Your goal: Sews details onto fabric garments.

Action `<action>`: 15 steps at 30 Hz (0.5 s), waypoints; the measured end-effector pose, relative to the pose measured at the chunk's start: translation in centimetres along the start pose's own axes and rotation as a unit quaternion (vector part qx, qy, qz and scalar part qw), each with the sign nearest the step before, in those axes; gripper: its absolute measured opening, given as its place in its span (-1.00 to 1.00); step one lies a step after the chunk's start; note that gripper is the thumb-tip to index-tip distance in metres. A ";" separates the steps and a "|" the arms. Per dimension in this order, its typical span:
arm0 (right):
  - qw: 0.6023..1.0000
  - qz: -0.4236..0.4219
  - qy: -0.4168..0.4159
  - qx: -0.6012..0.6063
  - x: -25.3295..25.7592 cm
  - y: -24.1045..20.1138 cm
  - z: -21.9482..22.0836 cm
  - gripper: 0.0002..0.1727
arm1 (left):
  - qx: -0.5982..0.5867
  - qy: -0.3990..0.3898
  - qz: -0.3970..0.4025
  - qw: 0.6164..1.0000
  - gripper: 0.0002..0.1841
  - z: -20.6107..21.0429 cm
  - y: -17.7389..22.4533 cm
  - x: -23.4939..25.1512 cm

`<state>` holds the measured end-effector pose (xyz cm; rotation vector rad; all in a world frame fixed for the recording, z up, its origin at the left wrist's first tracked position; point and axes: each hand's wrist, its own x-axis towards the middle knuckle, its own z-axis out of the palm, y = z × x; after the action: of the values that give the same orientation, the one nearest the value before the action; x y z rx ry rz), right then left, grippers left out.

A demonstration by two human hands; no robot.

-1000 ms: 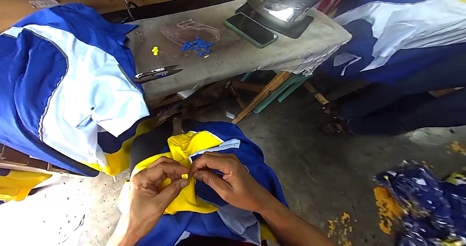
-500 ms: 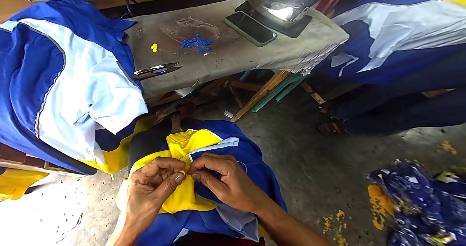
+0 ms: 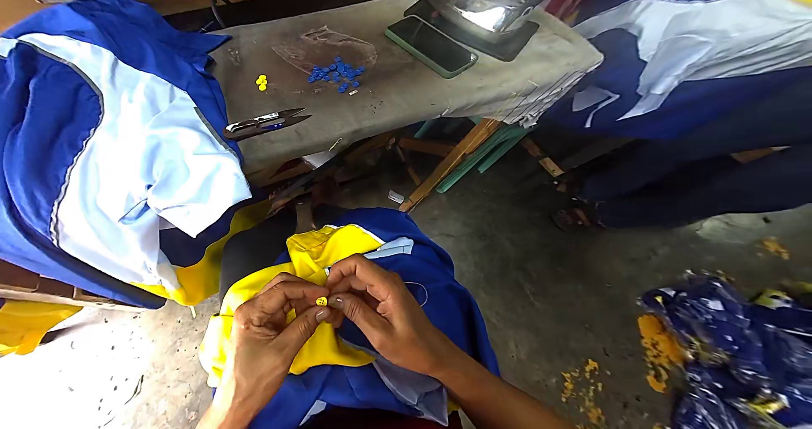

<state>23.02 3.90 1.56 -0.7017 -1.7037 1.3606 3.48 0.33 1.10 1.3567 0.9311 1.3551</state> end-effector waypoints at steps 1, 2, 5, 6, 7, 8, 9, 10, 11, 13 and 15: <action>1.000 0.005 0.001 0.005 0.0 -0.2 0.1 -0.85 | 0.018 0.008 0.003 1.000 -0.80 0.2 -0.1 0.0; 1.000 0.007 0.001 0.007 -0.1 -0.3 0.2 -0.83 | 0.038 0.017 0.007 0.999 -0.79 0.4 -0.3 0.1; 1.000 0.001 0.002 -0.004 -0.1 -0.4 0.3 -0.81 | 0.111 0.033 0.027 0.993 -0.81 0.8 -0.4 0.1; 1.000 -0.002 0.003 -0.009 0.0 -0.4 0.3 -0.82 | 0.134 0.035 0.034 0.990 -0.82 0.9 -0.4 0.1; 1.000 -0.005 0.005 -0.011 0.0 -0.3 0.3 -0.83 | 0.153 0.035 0.042 0.987 -0.83 0.9 -0.3 0.1; 1.000 -0.009 0.007 -0.011 0.1 -0.2 0.3 -0.85 | 0.167 0.035 0.048 0.984 -0.84 1.0 -0.3 0.1; 1.000 -0.012 0.009 -0.012 0.1 -0.1 0.4 -0.87 | 0.177 0.036 0.053 0.982 -0.84 1.0 -0.2 0.1; 1.000 -0.017 0.010 -0.017 0.2 -0.1 0.4 -0.88 | 0.181 0.036 0.059 0.981 -0.85 1.0 -0.2 0.0; 0.999 -0.024 0.012 -0.029 0.2 -0.2 0.5 -0.88 | 0.183 0.038 0.066 0.980 -0.86 0.9 -0.3 0.0; 0.996 -0.053 0.019 -0.068 0.3 -0.4 0.4 -0.83 | 0.182 0.042 0.081 0.979 -0.86 0.7 -0.6 0.1; 0.991 -0.087 0.024 -0.102 0.4 -0.8 -0.2 -0.81 | 0.179 0.037 0.093 0.979 -0.87 0.5 -0.7 0.1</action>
<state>23.00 4.14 2.46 -0.6752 -1.8371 1.0530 4.08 0.57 0.53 1.7106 1.1631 1.4332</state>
